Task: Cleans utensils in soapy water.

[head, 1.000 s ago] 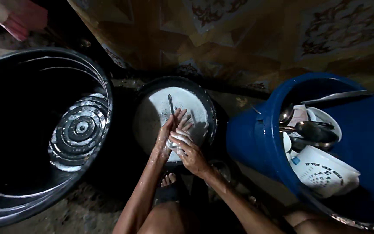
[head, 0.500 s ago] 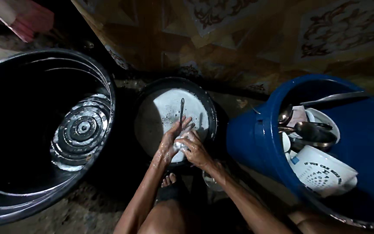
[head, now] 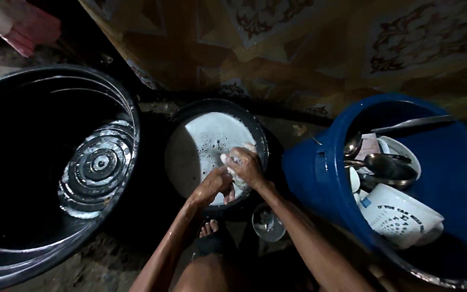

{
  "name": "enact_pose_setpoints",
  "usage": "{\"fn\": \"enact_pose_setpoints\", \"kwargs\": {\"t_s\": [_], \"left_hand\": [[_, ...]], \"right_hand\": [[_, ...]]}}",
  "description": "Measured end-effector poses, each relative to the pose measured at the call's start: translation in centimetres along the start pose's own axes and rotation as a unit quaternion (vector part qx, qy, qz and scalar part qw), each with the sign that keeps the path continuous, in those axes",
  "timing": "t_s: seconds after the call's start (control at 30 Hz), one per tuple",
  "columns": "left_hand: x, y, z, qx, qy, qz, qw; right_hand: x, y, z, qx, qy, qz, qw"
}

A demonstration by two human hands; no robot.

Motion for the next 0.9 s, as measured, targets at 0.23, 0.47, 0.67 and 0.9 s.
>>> {"fn": "enact_pose_setpoints", "kwargs": {"t_s": [0.23, 0.47, 0.67, 0.9], "left_hand": [[-1.4, 1.8, -0.8, 0.025, -0.060, 0.014, 0.998], [-2.6, 1.9, -0.1, 0.024, -0.089, -0.043, 0.995], [-9.8, -3.2, 3.5, -0.032, -0.407, -0.286, 0.867], [-8.3, -6.3, 6.9, -0.035, -0.523, -0.206, 0.826]], "right_hand": [[-1.1, -1.7, -1.9, 0.013, 0.039, -0.064, 0.997], [-2.2, -2.1, -3.8, 0.098, 0.025, -0.038, 0.994], [-4.9, 3.9, -7.0, 0.278, -0.069, -0.076, 0.955], [-2.9, 12.7, -3.6, 0.292, -0.171, -0.048, 0.940]]}}
Point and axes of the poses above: each hand's wrist, its own y-axis away from the middle knuckle, its own x-axis out of the palm, z = x × y, the point moved 7 cm from there along -y, towards the middle knuckle, and after that the axes turned 2 degrees about -x, right-handed, at the moved point
